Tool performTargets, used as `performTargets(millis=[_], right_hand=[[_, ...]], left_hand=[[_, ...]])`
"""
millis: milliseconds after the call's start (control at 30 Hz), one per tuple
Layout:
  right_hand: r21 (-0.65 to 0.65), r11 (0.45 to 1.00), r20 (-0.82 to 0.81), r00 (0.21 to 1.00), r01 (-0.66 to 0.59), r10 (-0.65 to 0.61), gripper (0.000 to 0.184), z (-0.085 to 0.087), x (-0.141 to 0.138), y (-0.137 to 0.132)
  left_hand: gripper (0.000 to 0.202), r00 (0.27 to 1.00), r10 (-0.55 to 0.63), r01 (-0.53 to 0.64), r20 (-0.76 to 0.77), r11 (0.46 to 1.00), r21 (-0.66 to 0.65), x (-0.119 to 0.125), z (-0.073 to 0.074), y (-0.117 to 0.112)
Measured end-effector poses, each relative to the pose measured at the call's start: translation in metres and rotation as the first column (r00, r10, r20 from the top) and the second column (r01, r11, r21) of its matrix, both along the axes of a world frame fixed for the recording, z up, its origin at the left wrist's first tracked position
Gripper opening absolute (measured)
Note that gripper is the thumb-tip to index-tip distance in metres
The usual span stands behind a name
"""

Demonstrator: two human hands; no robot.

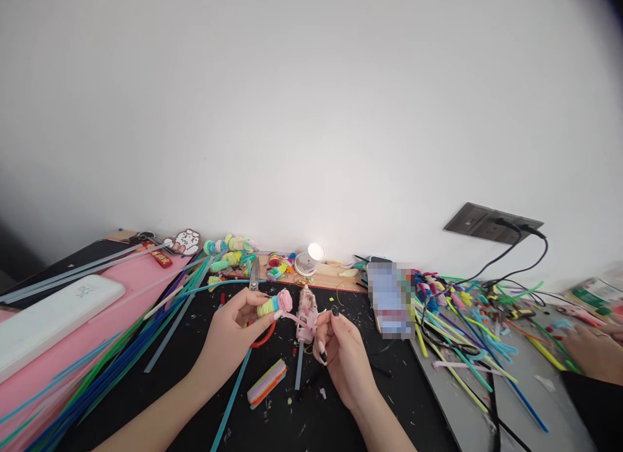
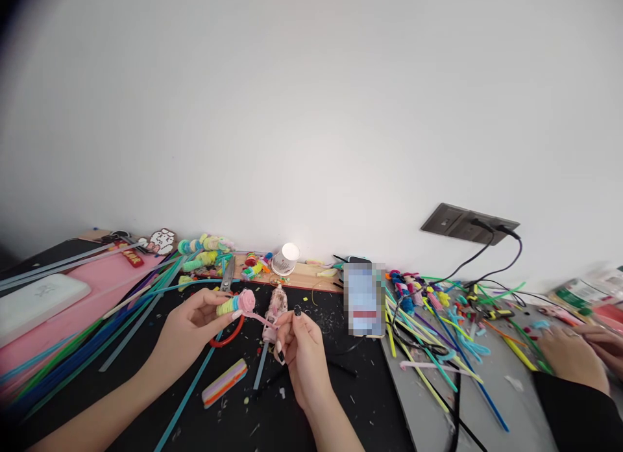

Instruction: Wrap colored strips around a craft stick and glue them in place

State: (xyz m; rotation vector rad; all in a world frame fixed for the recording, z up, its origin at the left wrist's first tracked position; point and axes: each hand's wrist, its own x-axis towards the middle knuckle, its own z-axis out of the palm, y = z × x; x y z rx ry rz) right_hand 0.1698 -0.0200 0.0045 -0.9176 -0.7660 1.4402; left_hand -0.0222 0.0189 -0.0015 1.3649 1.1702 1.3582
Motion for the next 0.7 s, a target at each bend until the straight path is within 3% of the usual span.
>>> performTargets(millis=[400,700], right_hand=[[-0.059,0.998,0.067,0.998,-0.008,0.011,0.024,0.0003,-0.0019,-0.0009],[-0.006,0.992,0.218,0.969,0.123,-0.119,0.025,-0.0004,0.0010,-0.0001]], left_hand=[[0.021,1.000,-0.006,0.006,0.012,1.000,-0.007,-0.0001,-0.0029,0.0017],[0.021,0.998,-0.035,0.036,0.046,0.999,-0.023,0.0008,-0.0006,0.0001]])
